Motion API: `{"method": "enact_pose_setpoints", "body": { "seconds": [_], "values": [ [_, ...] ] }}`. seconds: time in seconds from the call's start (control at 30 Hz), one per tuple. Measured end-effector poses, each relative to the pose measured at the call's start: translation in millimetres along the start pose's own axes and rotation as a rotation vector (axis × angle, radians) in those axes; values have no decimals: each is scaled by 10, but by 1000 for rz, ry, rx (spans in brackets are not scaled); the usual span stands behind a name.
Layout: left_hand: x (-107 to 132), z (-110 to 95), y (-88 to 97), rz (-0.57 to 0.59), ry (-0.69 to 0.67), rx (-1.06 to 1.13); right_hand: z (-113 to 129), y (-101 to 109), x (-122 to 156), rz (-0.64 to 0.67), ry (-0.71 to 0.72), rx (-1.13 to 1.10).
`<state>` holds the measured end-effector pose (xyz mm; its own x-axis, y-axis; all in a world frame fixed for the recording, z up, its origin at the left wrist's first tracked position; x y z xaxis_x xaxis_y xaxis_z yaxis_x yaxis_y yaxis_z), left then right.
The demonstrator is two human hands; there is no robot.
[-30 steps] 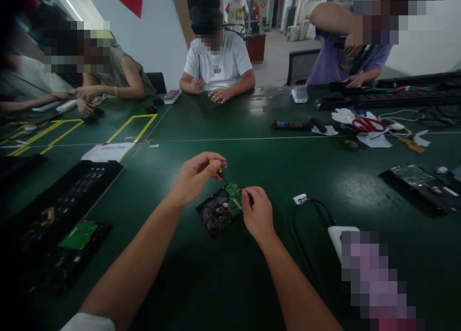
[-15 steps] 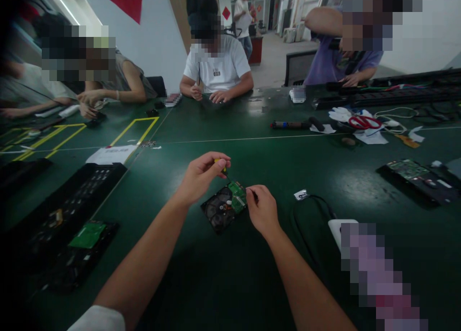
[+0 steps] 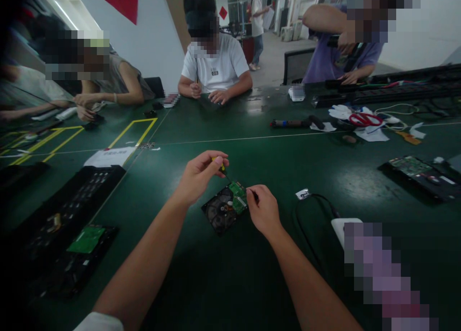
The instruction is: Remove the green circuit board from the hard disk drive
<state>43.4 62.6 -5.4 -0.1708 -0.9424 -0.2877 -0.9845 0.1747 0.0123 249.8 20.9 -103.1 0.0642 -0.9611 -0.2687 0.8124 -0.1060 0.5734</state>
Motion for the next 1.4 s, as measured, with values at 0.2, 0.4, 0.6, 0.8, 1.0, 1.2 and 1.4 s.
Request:
{"method": "enact_pose_setpoints", "body": {
  "seconds": [0.2, 0.4, 0.6, 0.8, 1.0, 1.2, 1.4],
  "values": [
    [-30, -73, 49, -42, -91, -299, -10, -3, 7, 2, 2, 5],
    [-154, -217, 132, 26, -288, -623, -13, -3, 23, -2, -7, 17],
    [-255, -238, 212, 55, -391, -738, 10, 2, 23, 1, -3, 20],
    [-171, -271, 211, 172, -503, -824, 58, 13, 9, -20, 2, 11],
    [-82, -340, 263, 181, -545, -963, 52, -5, 12, -10, 3, 23],
    [-9, -402, 209, 249, -561, -1008, 48, -11, 12, -11, -1, 36],
    [16, -401, 140, 229, -510, -1004, 65, -7, 7, -18, 11, 28]
  ]
}}
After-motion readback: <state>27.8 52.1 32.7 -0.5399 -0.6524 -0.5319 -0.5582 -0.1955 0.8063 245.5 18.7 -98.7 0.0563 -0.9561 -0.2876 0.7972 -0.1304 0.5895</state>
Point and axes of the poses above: each hand's wrist, its own x-axis away from the middle knuckle, its own y-axis out of the back of the hand, z = x × y, the point moved 2 cm from there along -x, towards the middle knuckle, and after that the axes turned 4 degrees about x, right-handed, at the moved point
